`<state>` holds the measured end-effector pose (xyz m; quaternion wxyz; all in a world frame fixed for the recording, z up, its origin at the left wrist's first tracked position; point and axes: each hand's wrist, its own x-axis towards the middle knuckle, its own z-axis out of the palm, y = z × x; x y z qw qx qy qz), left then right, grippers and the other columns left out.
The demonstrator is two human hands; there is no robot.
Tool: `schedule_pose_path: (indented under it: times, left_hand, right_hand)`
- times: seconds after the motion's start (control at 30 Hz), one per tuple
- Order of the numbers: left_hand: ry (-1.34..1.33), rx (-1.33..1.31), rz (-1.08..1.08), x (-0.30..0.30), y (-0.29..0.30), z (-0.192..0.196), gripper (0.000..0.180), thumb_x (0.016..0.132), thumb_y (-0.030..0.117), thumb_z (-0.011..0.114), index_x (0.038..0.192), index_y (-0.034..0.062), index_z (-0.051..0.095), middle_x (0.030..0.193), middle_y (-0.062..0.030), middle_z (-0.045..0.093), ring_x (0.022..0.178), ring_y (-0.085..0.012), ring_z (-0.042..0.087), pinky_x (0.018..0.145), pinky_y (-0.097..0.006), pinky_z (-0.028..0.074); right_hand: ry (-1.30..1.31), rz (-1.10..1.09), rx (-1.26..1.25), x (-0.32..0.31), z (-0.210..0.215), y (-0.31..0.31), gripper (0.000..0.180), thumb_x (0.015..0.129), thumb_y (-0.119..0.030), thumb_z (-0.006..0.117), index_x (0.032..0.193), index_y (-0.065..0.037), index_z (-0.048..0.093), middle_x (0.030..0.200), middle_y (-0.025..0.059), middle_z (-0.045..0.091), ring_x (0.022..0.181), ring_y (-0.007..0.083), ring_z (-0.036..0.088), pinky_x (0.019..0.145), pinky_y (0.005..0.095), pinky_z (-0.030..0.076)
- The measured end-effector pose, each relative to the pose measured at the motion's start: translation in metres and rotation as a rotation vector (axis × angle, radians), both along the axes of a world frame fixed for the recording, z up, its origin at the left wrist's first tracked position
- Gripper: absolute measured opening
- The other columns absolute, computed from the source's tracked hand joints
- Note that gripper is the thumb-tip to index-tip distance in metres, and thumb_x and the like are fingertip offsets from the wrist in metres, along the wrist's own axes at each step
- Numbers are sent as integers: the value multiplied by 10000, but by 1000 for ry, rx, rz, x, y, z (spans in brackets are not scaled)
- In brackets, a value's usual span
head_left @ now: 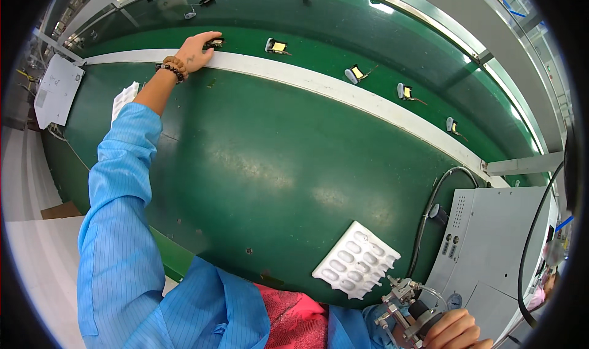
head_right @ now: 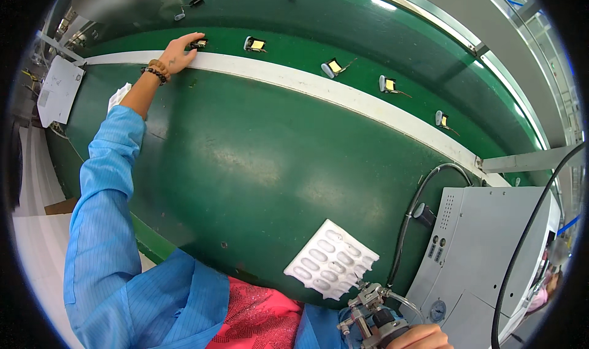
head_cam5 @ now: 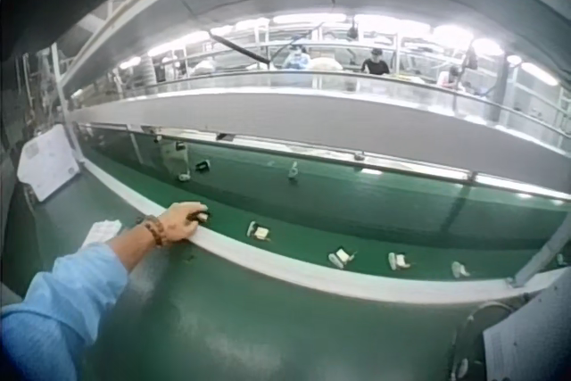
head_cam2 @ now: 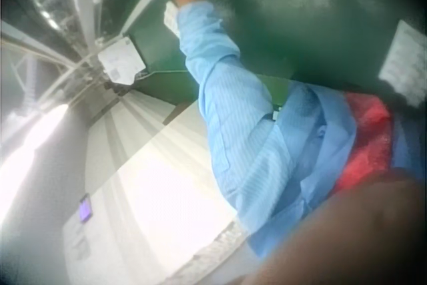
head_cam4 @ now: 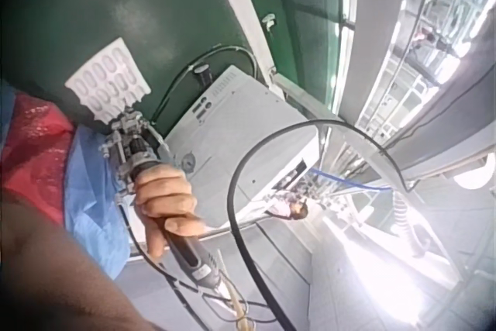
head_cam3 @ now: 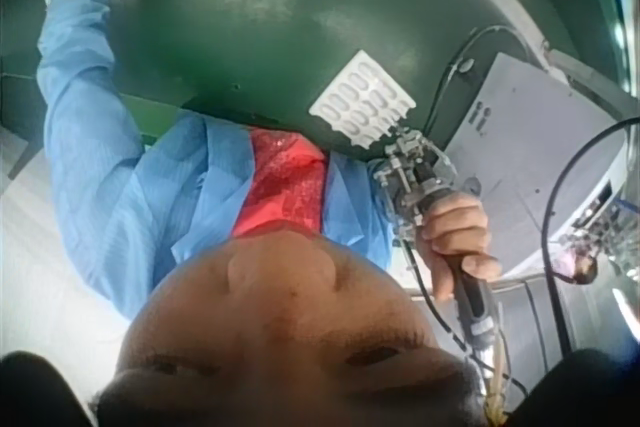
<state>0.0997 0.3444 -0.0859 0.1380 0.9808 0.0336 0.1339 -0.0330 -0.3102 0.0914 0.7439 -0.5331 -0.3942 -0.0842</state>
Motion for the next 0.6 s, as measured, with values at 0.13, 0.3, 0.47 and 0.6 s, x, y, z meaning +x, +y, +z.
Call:
schedule_pose_path:
  times: [0.13, 0.3, 0.47, 0.6]
  left_hand:
    - [2, -139, 169, 6, 3, 2, 427, 825, 74, 694, 1244, 59, 612, 1218, -159, 672, 1113, -329, 647, 955, -390, 511]
    - [-180, -219, 192, 27, 4, 2, 376, 857, 110, 724, 1208, 51, 603, 1120, -173, 700, 1025, -301, 688, 899, -369, 529]
    - [-123, -711, -152, -12, -142, 47, 278, 931, 34, 660, 1201, -5, 607, 1105, -95, 688, 1023, -157, 649, 902, -287, 517]
    - [33, -631, -462, -80, -313, 71, 225, 849, 10, 720, 1073, -5, 699, 1051, -112, 696, 960, -213, 666, 856, -324, 526]
  right_hand:
    - [2, -18, -29, -1, 0, 5, 501, 922, -489, 652, 1135, -69, 481, 695, 23, 493, 506, 141, 493, 436, 269, 421]
    - [-27, 1, 17, 0, -2, -4, 512, 906, -496, 670, 1117, -72, 477, 694, 26, 495, 506, 146, 497, 436, 276, 432]
    - [-6, 88, 2, 6, -6, -9, 526, 897, -495, 683, 1128, -74, 469, 720, 32, 500, 526, 150, 510, 453, 283, 451]
    - [-17, 125, -5, 7, -10, -20, 546, 890, -486, 698, 1179, -82, 472, 751, 28, 505, 561, 142, 520, 468, 272, 446]
